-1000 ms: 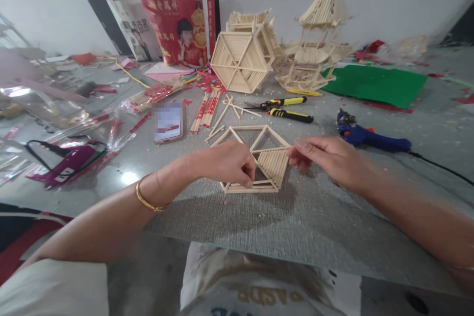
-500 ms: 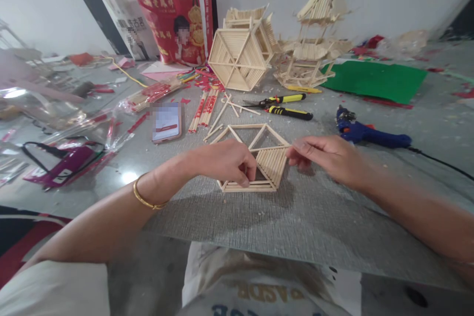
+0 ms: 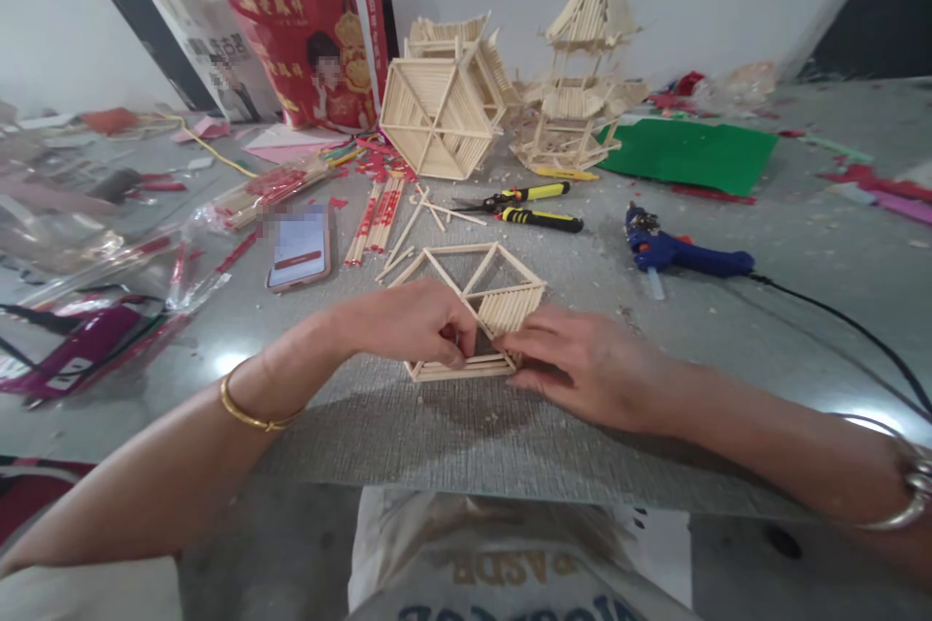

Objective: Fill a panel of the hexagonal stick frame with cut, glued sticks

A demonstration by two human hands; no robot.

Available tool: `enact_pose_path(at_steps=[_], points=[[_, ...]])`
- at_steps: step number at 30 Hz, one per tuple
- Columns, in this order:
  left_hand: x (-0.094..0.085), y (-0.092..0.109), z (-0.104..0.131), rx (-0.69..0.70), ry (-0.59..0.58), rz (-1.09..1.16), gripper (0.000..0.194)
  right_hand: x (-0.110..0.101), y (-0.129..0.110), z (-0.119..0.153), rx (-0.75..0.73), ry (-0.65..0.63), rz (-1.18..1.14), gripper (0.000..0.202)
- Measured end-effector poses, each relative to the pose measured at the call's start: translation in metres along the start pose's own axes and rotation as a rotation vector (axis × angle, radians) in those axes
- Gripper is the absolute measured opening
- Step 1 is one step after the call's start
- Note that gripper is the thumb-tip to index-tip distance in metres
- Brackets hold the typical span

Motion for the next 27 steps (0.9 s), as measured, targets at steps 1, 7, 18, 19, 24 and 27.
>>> enact_pose_path(at_steps=[1, 7, 18, 19, 24, 27], points=[[0.0001, 0.0, 0.0001, 0.004, -0.001, 0.002, 0.011, 0.0011, -0.0004, -0.0001, -0.006, -0.006, 0.02, 0.018], [0.0012, -0.0006, 0.0005, 0.028, -0.013, -0.044, 0.015, 0.0021, -0.0009, -0.0001, -0.035, -0.015, 0.09, 0.022], [0.0026, 0.0012, 0.0022, 0.036, 0.02, -0.102, 0.015, 0.0036, -0.0025, 0.0013, -0.062, -0.008, 0.127, 0.022], [0.0028, 0.0016, 0.0023, 0.041, 0.02, -0.102, 0.015, 0.004, -0.0024, 0.0017, -0.064, -0.003, 0.127, 0.023], [0.003, 0.0038, 0.0033, 0.053, 0.027, -0.094, 0.014, 0.0063, -0.0027, 0.0033, -0.085, 0.019, 0.136, 0.024], [0.0034, 0.0035, 0.004, 0.061, 0.029, -0.088, 0.014, 0.0072, -0.0027, 0.0037, -0.085, 0.022, 0.147, 0.024]])
Point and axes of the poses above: each hand's wrist, its own z-axis away from the middle knuckle, its own x-axis out of the palm, y = z × x, the point moved 3 cm from there along -z, towards the middle knuckle, and after that the axes turned 5 degrees about x, right-handed, at the moved point
